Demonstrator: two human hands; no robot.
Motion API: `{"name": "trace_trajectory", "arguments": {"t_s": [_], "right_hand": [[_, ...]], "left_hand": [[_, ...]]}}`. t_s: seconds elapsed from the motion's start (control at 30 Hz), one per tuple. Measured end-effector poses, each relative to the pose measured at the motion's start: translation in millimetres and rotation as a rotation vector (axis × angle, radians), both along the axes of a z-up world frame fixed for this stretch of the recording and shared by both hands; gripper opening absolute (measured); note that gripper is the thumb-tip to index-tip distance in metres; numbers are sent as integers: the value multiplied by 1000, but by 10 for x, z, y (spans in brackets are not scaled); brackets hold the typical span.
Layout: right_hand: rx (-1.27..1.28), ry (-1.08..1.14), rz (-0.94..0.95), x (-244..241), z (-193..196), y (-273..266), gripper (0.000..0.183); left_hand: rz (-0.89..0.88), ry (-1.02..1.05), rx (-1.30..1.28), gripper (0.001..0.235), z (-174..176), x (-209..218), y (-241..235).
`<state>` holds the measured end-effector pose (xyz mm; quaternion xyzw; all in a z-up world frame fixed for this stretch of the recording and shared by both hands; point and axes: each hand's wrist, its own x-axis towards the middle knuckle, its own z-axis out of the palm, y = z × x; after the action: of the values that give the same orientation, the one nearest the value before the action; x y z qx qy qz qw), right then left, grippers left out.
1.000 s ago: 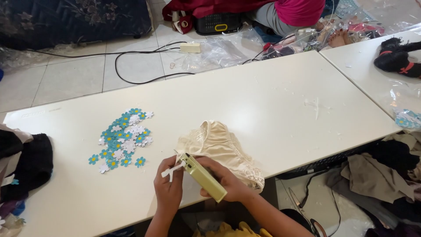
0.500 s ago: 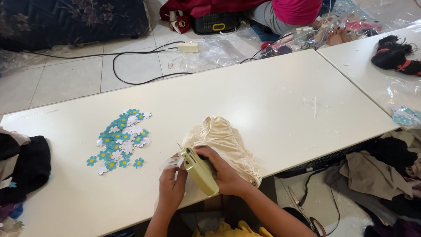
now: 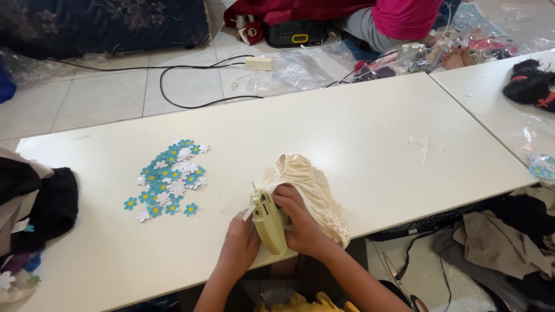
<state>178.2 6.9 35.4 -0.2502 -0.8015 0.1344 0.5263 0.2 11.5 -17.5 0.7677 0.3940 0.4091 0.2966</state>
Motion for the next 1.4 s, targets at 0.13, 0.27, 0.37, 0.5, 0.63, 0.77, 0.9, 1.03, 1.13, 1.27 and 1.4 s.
{"name": "trace_trajectory", "arguments": {"t_s": [0.13, 0.27, 0.37, 0.5, 0.63, 0.77, 0.9, 1.03, 1.13, 1.27, 1.4], "right_hand": [[9, -52, -58, 66, -160, 31, 38], [69, -89, -147, 133, -361, 103, 51], [71, -110, -137, 129, -449, 154, 52], [145, -156, -168, 74, -399, 164, 37], [107, -229, -251, 65, -524, 134, 51], [106, -252, -284, 32, -474, 91, 49], [93, -294, -300, 26, -436, 58, 52], [82, -326, -323, 78, -538, 68, 58], [88, -336, -325, 124, -600, 80, 54], [66, -381, -365, 142, -644, 49, 58], [108, -381, -353, 103, -556, 76, 50]], "left_hand": [[-3, 8, 23, 46, -1, -140, -15], [150, 265, 211, 27, 117, -561, 34], [331, 299, 222, 24, 226, -1076, 122], [693, 359, 368, 20, 127, -1661, 349], [777, 408, 179, 29, -155, -1839, 397], [775, 456, 204, 29, -266, -1778, 434], [655, 382, 309, 27, -125, -1643, 470], [473, 475, 39, 35, -82, -1368, 504], [447, 646, 78, 32, -237, -1275, 582], [527, 576, 352, 8, -349, -1308, 572], [553, 507, 330, 12, -321, -1311, 596]]}}
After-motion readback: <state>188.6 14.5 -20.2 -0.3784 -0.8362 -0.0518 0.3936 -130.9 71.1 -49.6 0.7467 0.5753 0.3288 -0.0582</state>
